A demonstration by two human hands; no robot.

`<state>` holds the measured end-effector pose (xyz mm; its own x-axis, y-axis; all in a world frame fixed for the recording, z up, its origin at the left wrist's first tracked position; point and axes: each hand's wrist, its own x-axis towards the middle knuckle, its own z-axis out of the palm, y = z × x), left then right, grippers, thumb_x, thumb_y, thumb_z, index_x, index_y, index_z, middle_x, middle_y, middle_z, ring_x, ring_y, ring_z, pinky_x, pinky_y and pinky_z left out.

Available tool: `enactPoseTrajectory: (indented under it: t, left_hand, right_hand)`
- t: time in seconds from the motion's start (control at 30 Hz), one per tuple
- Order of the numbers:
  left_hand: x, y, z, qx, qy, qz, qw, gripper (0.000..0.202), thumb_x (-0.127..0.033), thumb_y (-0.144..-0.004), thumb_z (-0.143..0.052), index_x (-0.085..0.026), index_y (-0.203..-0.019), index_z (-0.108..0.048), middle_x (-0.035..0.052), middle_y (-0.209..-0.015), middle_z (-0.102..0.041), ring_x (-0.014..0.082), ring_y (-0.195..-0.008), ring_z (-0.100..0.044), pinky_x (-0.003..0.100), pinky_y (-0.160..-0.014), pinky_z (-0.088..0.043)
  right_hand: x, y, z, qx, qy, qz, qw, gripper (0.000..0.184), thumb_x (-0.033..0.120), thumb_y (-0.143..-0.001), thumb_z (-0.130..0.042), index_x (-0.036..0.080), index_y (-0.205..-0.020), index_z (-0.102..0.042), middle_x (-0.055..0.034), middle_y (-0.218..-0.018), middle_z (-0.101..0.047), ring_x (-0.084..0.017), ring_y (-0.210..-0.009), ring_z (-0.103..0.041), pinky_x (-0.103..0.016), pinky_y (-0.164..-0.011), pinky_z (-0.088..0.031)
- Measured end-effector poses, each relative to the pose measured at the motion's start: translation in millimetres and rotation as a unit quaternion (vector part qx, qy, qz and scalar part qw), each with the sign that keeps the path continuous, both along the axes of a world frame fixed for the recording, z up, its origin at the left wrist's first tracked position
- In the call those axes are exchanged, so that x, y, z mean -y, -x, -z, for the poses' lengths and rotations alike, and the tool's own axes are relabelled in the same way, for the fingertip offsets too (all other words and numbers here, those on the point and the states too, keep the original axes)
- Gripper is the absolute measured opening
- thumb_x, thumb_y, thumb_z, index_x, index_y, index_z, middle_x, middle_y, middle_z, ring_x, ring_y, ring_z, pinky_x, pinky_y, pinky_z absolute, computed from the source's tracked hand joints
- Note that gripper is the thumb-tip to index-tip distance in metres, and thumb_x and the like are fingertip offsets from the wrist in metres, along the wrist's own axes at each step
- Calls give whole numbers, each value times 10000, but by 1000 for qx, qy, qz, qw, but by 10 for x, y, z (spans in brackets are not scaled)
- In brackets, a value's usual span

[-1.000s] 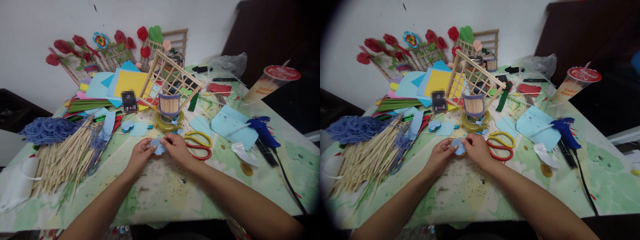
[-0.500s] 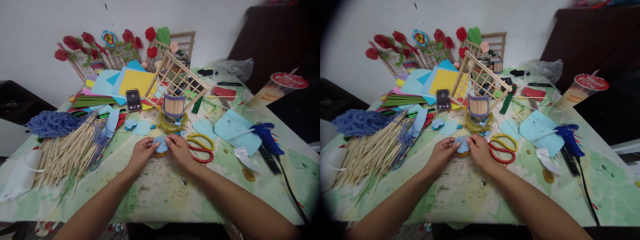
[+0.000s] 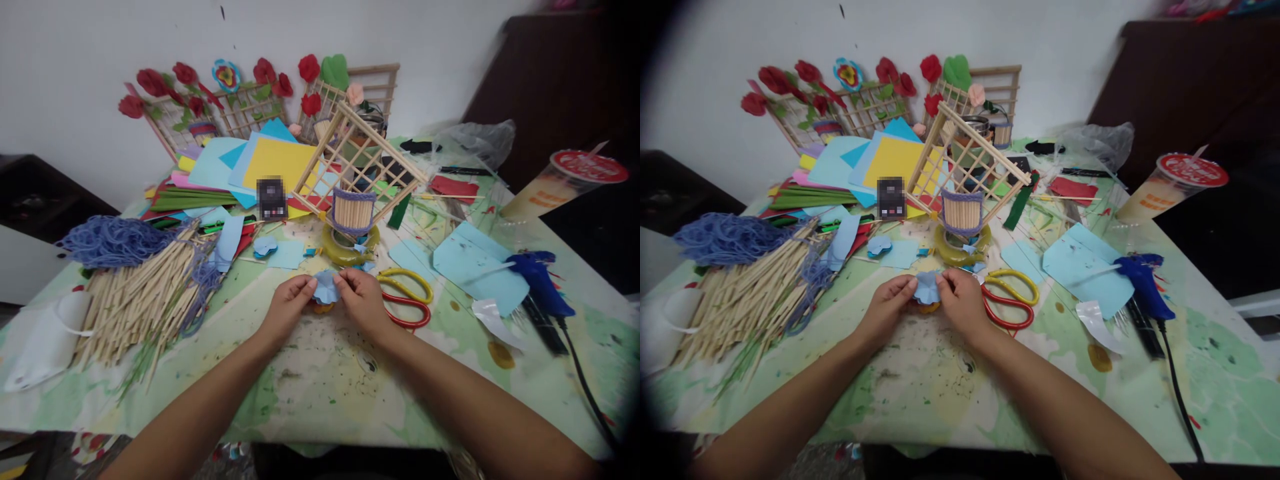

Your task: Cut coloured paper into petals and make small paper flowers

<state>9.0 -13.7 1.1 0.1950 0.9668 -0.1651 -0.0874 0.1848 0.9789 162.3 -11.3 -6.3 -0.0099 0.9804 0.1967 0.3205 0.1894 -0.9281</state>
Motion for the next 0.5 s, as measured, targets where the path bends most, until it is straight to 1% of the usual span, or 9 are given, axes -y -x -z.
enactPoseTrajectory:
  t: [0.1,0.23,0.37,0.5]
  left_hand:
    - [-4,4,15,-5,2,5,1000,319,-435,-758,-638,-117,-770,-656,30,-675,-630,135,-625,-591,262,-626,-519]
    - [-14,13,11,-43,-13,-3,999,310,-433,-745,-652,-124,-753,-671,23,-662,-629,137,-629,-595,248,-612,-522]
    - [-15,16,-7,-56,-21,-12,998,293,-423,-727,-671,-131,-727,-670,16,-666,-636,124,-611,-588,223,-582,-514]
    - [-18,15,-26,-69,-23,-23,997,281,-408,-711,-687,-127,-712,-680,18,-660,-644,116,-589,-585,215,-561,-512]
  right_hand:
    - [-8,1,9,-14,2,7,1000,245,327,-818,-490,192,-613,-494,22,-572,-482,-125,-557,-424,-242,-534,-323]
    - [-3,3,11,-31,5,0,1000,244,330,-824,-490,189,-625,-512,11,-595,-508,-132,-581,-447,-245,-551,-339]
    - [1,4,21,-49,9,-10,999,229,316,-830,-486,186,-649,-538,-3,-627,-543,-143,-613,-481,-248,-564,-354]
    - [1,3,32,-46,7,-15,999,225,305,-839,-479,186,-663,-552,-11,-659,-573,-150,-638,-504,-247,-568,-363]
